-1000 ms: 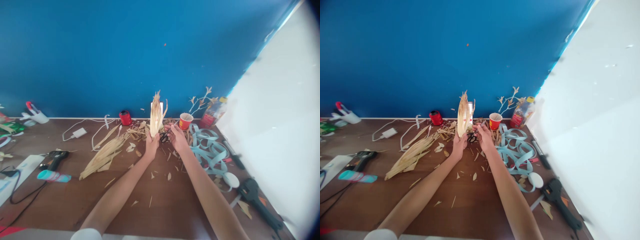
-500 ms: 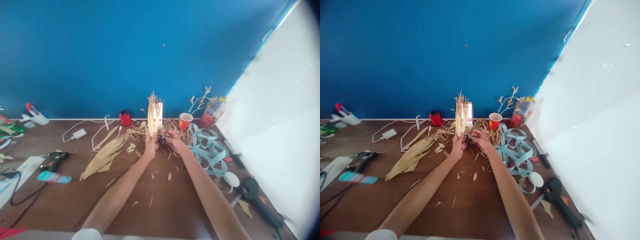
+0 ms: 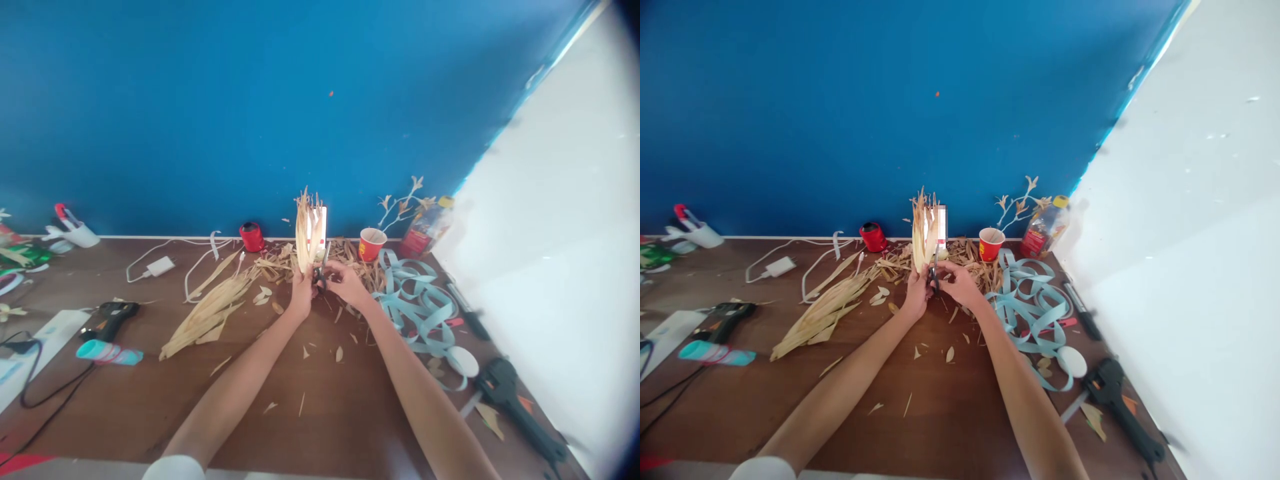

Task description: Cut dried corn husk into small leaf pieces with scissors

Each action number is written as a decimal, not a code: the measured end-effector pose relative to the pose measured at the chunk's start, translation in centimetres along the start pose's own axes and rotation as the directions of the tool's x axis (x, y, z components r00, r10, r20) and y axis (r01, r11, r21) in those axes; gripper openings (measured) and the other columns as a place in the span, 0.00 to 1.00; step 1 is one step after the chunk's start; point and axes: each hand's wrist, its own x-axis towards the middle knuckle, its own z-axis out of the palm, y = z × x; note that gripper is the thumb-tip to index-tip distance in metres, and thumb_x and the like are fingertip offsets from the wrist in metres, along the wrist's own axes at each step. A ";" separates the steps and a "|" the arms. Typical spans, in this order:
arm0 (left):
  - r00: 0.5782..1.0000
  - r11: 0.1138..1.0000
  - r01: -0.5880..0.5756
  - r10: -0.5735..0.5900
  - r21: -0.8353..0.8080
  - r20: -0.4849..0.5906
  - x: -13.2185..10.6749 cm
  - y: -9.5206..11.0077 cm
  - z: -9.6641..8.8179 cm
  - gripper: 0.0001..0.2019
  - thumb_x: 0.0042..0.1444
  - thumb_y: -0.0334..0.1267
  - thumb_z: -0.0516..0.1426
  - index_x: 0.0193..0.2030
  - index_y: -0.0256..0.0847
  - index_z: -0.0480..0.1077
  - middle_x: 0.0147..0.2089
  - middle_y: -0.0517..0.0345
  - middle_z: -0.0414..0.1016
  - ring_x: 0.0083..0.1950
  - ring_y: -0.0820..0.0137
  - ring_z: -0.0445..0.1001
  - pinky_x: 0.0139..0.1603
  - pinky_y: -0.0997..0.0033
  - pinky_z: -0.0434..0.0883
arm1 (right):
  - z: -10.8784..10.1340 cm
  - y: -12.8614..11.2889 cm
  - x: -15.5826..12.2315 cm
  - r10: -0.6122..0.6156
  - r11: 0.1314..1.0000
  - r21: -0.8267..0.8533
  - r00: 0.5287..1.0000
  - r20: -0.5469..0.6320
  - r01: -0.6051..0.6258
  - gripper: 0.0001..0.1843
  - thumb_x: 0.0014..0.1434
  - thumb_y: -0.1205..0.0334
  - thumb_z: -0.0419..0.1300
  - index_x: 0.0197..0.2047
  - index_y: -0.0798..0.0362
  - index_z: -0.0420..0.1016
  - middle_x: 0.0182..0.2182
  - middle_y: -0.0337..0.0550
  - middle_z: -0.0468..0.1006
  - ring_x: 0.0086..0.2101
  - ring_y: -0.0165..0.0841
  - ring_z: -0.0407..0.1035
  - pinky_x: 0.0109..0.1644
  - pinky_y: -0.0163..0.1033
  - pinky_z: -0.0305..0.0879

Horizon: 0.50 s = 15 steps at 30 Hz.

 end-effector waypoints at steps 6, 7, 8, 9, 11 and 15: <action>0.997 1.000 -0.023 0.023 0.011 -0.071 0.1 -0.4 -0.3 0.26 0.51 0.64 0.56 0.36 0.39 0.64 0.21 0.67 0.62 0.14 0.83 0.54 0.12 0.82 0.46 | 0.2 -0.3 -0.1 -0.001 0.990 0.138 0.999 -0.033 0.005 0.23 0.52 0.53 0.67 0.52 0.47 0.75 0.38 0.40 0.78 0.37 0.32 0.71 0.46 0.40 0.68; 0.997 1.000 -0.028 0.028 0.011 -0.071 0.1 -0.4 -0.4 0.27 0.52 0.65 0.54 0.34 0.39 0.63 0.21 0.66 0.62 0.14 0.83 0.54 0.12 0.81 0.45 | 0.1 -0.5 -0.1 -0.003 0.989 0.149 0.999 -0.048 0.010 0.23 0.52 0.53 0.67 0.52 0.47 0.75 0.38 0.40 0.78 0.38 0.32 0.71 0.46 0.40 0.68; 0.997 0.999 -0.036 0.036 0.005 -0.067 0.2 -0.4 -0.4 0.27 0.52 0.65 0.54 0.33 0.39 0.62 0.21 0.66 0.61 0.14 0.84 0.53 0.12 0.81 0.45 | 0.1 -0.6 -0.1 -0.001 0.988 0.157 0.998 -0.061 0.011 0.23 0.53 0.52 0.67 0.52 0.46 0.74 0.39 0.41 0.79 0.39 0.33 0.72 0.46 0.40 0.68; 0.997 0.999 -0.043 0.042 -0.009 -0.059 0.2 -0.4 -0.5 0.26 0.52 0.65 0.54 0.32 0.39 0.62 0.22 0.67 0.61 0.14 0.84 0.53 0.12 0.81 0.45 | 0.0 -0.8 -0.1 0.008 0.987 0.162 0.997 -0.076 0.005 0.24 0.52 0.51 0.67 0.52 0.46 0.74 0.38 0.41 0.79 0.39 0.33 0.72 0.44 0.39 0.68; 0.998 0.997 -0.050 0.047 -0.051 -0.045 0.1 -0.3 -0.5 0.26 0.51 0.64 0.56 0.32 0.40 0.60 0.22 0.69 0.59 0.15 0.84 0.51 0.13 0.81 0.45 | -0.1 -1.1 -0.1 0.044 0.985 0.169 0.993 -0.113 -0.025 0.25 0.51 0.50 0.67 0.52 0.44 0.72 0.38 0.41 0.79 0.37 0.34 0.72 0.38 0.38 0.68; 0.999 0.995 -0.022 0.018 -0.095 -0.044 -0.1 0.2 -0.2 0.25 0.50 0.61 0.59 0.34 0.42 0.57 0.20 0.73 0.53 0.14 0.85 0.48 0.13 0.82 0.44 | -0.4 -0.9 -0.1 0.090 0.989 0.129 0.980 -0.179 -0.068 0.25 0.49 0.51 0.69 0.50 0.45 0.72 0.36 0.40 0.79 0.34 0.32 0.72 0.30 0.34 0.64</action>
